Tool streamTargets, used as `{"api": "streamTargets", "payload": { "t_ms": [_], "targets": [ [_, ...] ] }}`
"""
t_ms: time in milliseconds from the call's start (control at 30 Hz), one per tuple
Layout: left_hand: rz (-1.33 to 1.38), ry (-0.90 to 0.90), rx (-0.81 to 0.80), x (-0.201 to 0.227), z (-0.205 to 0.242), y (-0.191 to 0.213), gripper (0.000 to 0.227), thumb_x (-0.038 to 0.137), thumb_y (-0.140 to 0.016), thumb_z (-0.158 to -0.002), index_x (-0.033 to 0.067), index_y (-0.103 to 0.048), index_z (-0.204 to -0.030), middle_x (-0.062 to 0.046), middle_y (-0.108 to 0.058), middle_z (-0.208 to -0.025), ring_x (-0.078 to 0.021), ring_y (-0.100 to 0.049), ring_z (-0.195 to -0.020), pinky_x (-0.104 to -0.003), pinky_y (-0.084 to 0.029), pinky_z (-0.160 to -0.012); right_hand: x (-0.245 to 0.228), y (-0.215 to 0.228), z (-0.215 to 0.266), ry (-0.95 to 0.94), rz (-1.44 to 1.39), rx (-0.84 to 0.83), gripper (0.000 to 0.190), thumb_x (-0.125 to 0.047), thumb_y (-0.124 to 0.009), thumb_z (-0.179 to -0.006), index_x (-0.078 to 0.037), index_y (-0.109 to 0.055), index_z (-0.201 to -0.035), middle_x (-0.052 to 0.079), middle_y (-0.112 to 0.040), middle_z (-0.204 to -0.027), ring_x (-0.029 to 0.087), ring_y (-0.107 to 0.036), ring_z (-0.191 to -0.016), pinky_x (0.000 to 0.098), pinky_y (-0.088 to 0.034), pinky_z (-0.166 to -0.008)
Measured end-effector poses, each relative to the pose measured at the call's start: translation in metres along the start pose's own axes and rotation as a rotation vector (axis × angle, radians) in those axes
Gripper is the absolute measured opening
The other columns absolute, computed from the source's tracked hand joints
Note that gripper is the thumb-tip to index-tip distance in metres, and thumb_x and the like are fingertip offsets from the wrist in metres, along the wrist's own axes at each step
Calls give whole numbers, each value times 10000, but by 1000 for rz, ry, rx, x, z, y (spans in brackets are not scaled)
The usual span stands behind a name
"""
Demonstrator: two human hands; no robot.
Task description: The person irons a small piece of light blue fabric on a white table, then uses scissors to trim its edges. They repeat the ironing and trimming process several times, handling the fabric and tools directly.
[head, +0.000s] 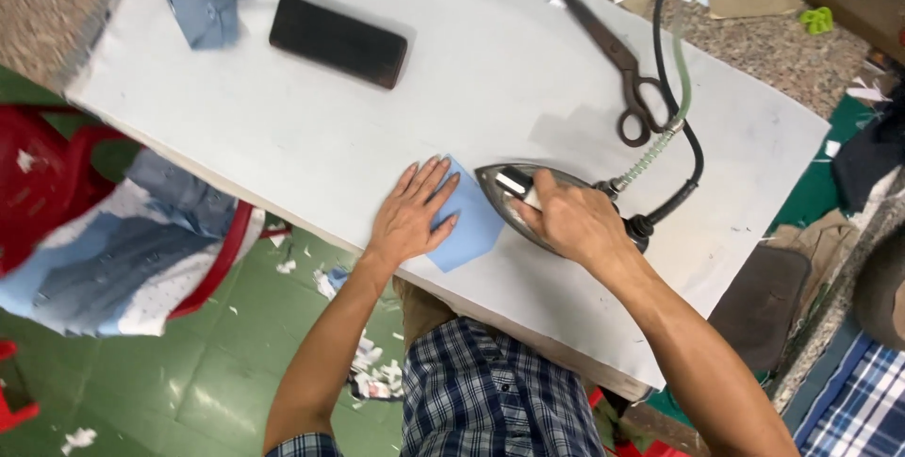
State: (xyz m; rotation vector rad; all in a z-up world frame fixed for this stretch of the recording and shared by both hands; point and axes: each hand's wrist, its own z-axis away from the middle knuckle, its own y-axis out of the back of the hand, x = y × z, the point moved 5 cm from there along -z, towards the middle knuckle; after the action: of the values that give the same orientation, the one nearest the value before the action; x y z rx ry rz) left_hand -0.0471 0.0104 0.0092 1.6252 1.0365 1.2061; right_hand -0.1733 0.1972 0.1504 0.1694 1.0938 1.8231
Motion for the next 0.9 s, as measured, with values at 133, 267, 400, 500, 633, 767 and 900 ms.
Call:
{"api": "streamTargets", "payload": {
  "t_ms": [133,267,400,500,633,767,900],
  "targets": [
    [9,-38,16,5,-1,7,629,491,-489,-984,158,-473,-1517,-131,-406,-1594,-275,-344,-1491,-470,-202,-1250,26,0,31,-166,-45,80,521,-544,-422,-1018,-59,-542,-1163,263,-740,-896,433,-752,-907,521,-576,-800],
    [54,-43,34,4,-6,8,642,434,-521,-980,107,-443,-1528,-179,-407,-1580,-311,-348,-1482,-483,-210,-1247,45,-1,55,-345,-123,183,523,-547,-407,-1041,-63,-570,-1152,241,-752,-880,401,-765,-887,491,-589,-800],
    [145,-83,45,-52,-34,39,636,323,-605,-945,25,-468,-1490,-242,-445,-1522,-394,-372,-1445,-517,-244,-1228,45,6,63,-422,-185,235,529,-546,-406,-1041,-54,-565,-1150,250,-751,-917,415,-758,-919,504,-581,-828],
    [64,57,-35,-135,-80,62,784,192,-702,-916,64,-325,-1591,-252,-256,-1631,-449,-224,-1498,-598,-192,-1209,45,2,64,-472,-224,244,548,-553,-408,-1033,-48,-569,-1173,251,-753,-971,415,-751,-959,507,-570,-856],
    [-327,172,-440,-210,-118,64,946,162,-737,-868,283,-195,-1635,-177,-201,-1681,-350,-175,-1551,-607,-177,-1221,52,-4,62,-552,-250,347,542,-550,-407,-1040,-52,-571,-1178,241,-749,-953,408,-754,-926,502,-577,-813],
    [-204,197,-444,-200,-129,72,933,191,-738,-871,350,-231,-1637,-210,-300,-1622,-387,-228,-1528,-694,-134,-1187,58,-5,62,-602,-282,429,521,-521,-427,-1041,-38,-573,-1171,240,-745,-943,404,-755,-910,495,-582,-797],
    [-223,-92,-341,-135,-119,40,826,363,-765,-821,309,-420,-1570,-241,-506,-1413,-413,-462,-1382,-693,-291,-1117,58,6,65,-611,-341,447,509,-510,-423,-1041,-32,-567,-1138,249,-737,-921,411,-752,-898,506,-578,-814]
  ]
}}
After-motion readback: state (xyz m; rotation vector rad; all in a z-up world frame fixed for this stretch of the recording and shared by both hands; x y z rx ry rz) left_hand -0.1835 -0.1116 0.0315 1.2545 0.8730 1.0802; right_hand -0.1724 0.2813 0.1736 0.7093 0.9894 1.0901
